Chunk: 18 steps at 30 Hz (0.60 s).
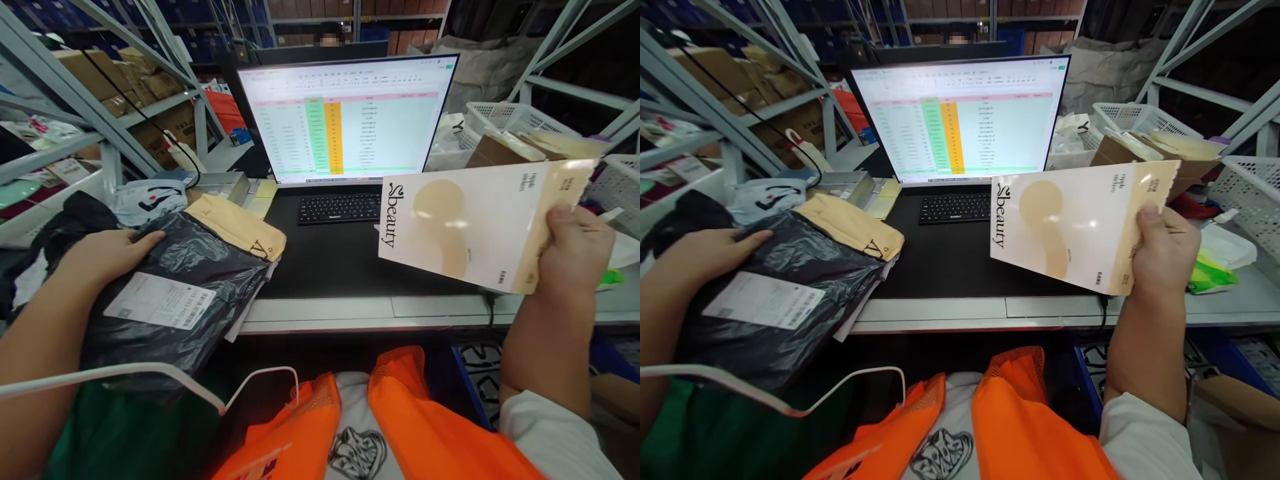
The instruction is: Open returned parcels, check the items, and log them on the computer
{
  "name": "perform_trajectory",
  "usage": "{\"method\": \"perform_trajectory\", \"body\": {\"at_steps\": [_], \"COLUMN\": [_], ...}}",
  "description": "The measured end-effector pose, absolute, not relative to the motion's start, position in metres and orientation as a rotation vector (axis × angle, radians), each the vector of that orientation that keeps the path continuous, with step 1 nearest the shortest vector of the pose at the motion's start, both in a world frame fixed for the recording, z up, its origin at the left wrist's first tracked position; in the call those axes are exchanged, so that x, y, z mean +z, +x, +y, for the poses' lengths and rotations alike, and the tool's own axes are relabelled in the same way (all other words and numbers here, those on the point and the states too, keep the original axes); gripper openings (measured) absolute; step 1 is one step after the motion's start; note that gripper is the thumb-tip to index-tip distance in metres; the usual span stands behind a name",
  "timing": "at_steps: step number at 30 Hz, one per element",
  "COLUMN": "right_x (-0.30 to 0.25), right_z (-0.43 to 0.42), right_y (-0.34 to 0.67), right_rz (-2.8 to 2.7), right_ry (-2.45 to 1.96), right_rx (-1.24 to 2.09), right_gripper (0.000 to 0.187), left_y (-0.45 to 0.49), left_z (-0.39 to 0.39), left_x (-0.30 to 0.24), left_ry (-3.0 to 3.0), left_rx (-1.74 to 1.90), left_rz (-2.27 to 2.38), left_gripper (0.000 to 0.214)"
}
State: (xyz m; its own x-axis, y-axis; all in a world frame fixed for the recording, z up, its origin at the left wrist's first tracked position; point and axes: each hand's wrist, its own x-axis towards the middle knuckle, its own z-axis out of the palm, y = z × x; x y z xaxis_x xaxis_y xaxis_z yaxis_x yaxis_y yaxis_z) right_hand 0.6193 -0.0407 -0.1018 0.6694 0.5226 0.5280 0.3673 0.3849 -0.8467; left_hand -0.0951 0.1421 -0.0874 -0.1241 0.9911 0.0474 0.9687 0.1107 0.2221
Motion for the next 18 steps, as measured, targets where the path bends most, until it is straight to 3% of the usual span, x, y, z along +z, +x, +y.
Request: {"method": "perform_trajectory", "body": {"at_steps": [3,5,7,11,14,18], "right_x": [-0.104,-0.116,-0.137,-0.180,-0.188,-0.180], "right_z": [-0.047,-0.047,-0.045,-0.044,-0.048,-0.048], "right_y": [0.558,0.503,0.447,0.395,0.452,0.618], "right_rz": [-1.211,-1.577,-1.889,-2.256,-2.047,-1.412], "right_ry": [-1.364,-1.423,-1.388,-1.330,-1.435,-2.093], "right_rx": [0.021,0.040,0.200,0.504,0.434,0.082], "right_gripper": [0.031,0.031,0.025,0.047,0.038,0.037], "left_y": [-0.067,-0.021,0.035,0.131,0.154,0.120], "left_z": [0.122,0.095,0.063,0.003,-0.022,-0.039], "left_x": [-0.096,-0.107,-0.127,-0.190,-0.228,-0.236], "left_ry": [2.041,2.384,2.546,2.344,2.294,2.238], "left_rx": [0.078,0.304,0.582,0.655,0.610,0.758], "left_rz": [2.551,2.307,1.788,1.196,1.193,1.180], "left_gripper": [0.095,0.100,0.092,0.067,0.057,0.037]}}
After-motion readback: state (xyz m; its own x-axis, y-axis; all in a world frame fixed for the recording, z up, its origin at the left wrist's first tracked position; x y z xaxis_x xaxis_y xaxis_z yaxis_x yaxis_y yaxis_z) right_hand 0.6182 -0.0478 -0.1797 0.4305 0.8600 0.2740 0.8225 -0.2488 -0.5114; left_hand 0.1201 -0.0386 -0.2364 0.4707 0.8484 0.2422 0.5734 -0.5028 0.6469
